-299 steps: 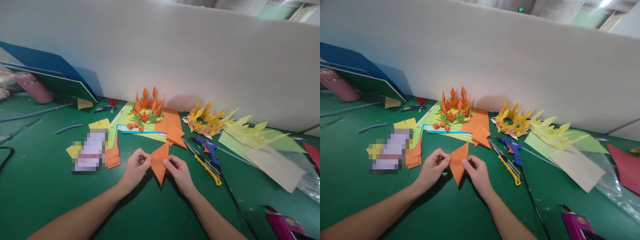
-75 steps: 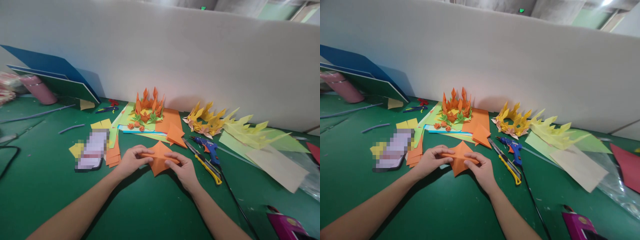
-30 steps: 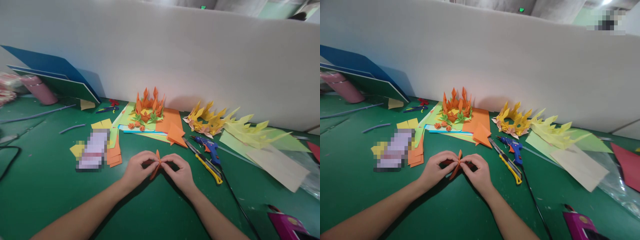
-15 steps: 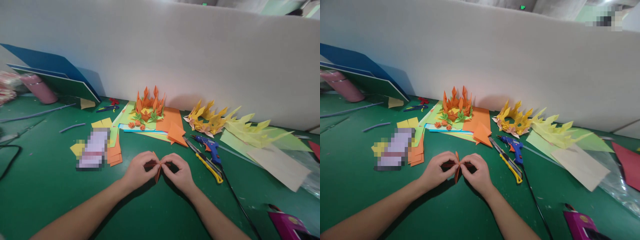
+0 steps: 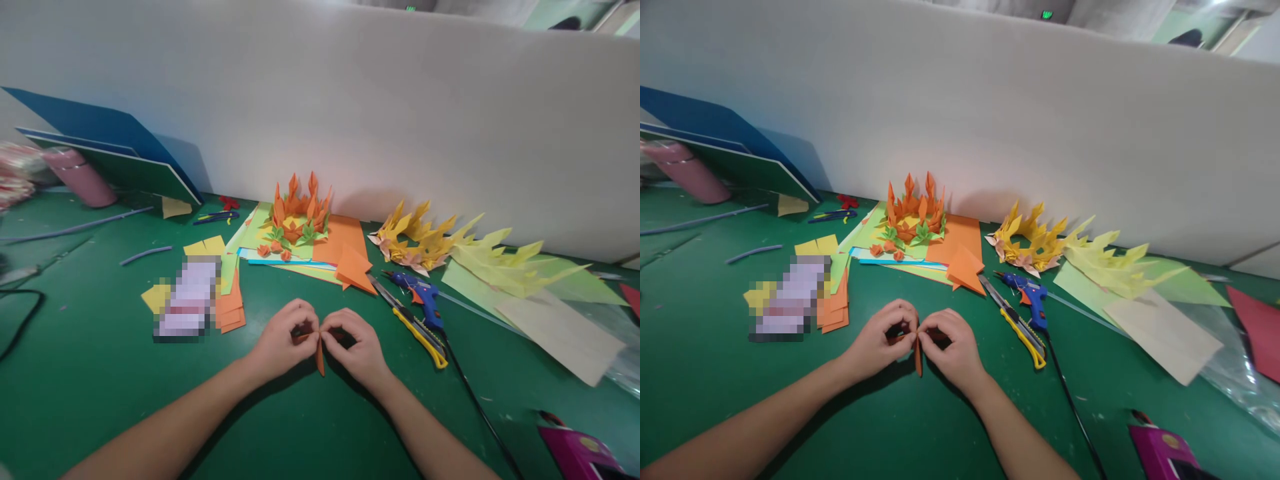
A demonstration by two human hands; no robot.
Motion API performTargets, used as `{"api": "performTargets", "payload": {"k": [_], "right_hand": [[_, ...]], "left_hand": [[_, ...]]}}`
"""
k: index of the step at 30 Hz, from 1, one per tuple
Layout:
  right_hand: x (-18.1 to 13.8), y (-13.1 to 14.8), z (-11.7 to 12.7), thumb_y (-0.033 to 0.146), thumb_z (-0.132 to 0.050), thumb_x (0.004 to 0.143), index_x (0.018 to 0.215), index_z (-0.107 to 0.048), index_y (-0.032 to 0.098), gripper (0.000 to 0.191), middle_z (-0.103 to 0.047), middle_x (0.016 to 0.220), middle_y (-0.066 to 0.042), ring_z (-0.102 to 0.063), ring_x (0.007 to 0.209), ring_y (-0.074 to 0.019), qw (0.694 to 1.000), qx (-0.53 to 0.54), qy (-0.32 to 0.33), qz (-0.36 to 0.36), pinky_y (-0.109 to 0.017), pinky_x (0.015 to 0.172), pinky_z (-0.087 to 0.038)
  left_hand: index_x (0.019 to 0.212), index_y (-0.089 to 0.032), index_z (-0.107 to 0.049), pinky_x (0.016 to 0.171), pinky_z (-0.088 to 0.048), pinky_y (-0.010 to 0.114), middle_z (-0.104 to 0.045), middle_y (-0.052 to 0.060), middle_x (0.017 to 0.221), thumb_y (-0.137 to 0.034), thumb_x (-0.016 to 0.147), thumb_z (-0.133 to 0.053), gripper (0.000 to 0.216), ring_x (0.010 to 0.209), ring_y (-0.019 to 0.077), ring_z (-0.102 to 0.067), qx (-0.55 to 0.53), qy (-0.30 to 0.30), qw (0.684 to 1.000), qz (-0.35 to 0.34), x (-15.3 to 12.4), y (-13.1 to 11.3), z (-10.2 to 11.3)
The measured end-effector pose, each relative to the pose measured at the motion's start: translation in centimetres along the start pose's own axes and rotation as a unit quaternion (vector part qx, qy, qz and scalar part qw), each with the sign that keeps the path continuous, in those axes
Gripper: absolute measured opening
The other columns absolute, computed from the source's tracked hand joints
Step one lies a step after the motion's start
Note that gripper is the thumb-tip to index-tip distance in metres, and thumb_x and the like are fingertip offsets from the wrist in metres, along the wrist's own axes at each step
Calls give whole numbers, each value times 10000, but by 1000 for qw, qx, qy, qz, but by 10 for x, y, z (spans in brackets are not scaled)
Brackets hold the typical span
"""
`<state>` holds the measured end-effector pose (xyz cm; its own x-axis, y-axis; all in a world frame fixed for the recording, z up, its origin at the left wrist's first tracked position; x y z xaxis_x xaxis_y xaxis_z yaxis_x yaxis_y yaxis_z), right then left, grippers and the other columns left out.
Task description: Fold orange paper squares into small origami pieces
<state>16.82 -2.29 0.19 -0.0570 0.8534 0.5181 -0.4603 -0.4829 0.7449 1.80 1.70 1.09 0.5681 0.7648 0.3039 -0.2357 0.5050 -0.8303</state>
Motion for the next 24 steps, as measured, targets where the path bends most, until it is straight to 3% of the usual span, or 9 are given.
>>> {"api": "performTargets", "payload": {"k": [11, 17, 21, 24], "right_hand": [[1, 4, 2, 169, -555, 763, 670, -595, 214, 111, -636, 650, -14, -557, 610, -150, 1000, 1, -16, -14, -277, 577, -456], [2, 2, 3, 207, -566, 776, 665, -610, 203, 119, -635, 655, -20, -572, 629, -153, 997, 40, -16, -57, -278, 604, -468], [0, -2, 3, 293, -539, 812, 737, -629, 198, 151, -638, 707, -26, -583, 643, -151, 986, 117, 12, -121, -271, 601, -479], [-2, -4, 2, 328, -596, 766, 800, -637, 196, 142, -628, 728, -22, -571, 647, -149, 982, 133, 29, -127, -259, 583, -474]], "left_hand": [[672, -186, -571, 809, -464, 339, -630, 58, 911, -139, 725, -573, 71, 874, 172, -595, 10, -15, 1000, -15, 2, 0, 3], [706, -181, -571, 689, -466, 278, -627, 20, 750, -198, 784, -556, 82, 727, 140, -583, -28, 3, 1000, 9, 1, 1, 2], [734, -178, -592, 628, -444, 250, -607, 13, 720, -240, 802, -547, 103, 678, 132, -554, -20, -10, 999, 36, 1, 1, 3], [720, -180, -602, 595, -434, 236, -609, 7, 694, -264, 789, -565, 115, 652, 126, -548, -19, -22, 998, 56, 1, 1, 4]]}}
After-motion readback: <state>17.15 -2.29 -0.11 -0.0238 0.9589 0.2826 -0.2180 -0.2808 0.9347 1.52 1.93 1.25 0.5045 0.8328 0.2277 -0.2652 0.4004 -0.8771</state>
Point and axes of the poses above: each hand's wrist, its own x-axis towards the middle knuckle, its own z-axis out of the back of the hand, y = z × x, the point moved 1 cm from there along x, towards the middle knuckle
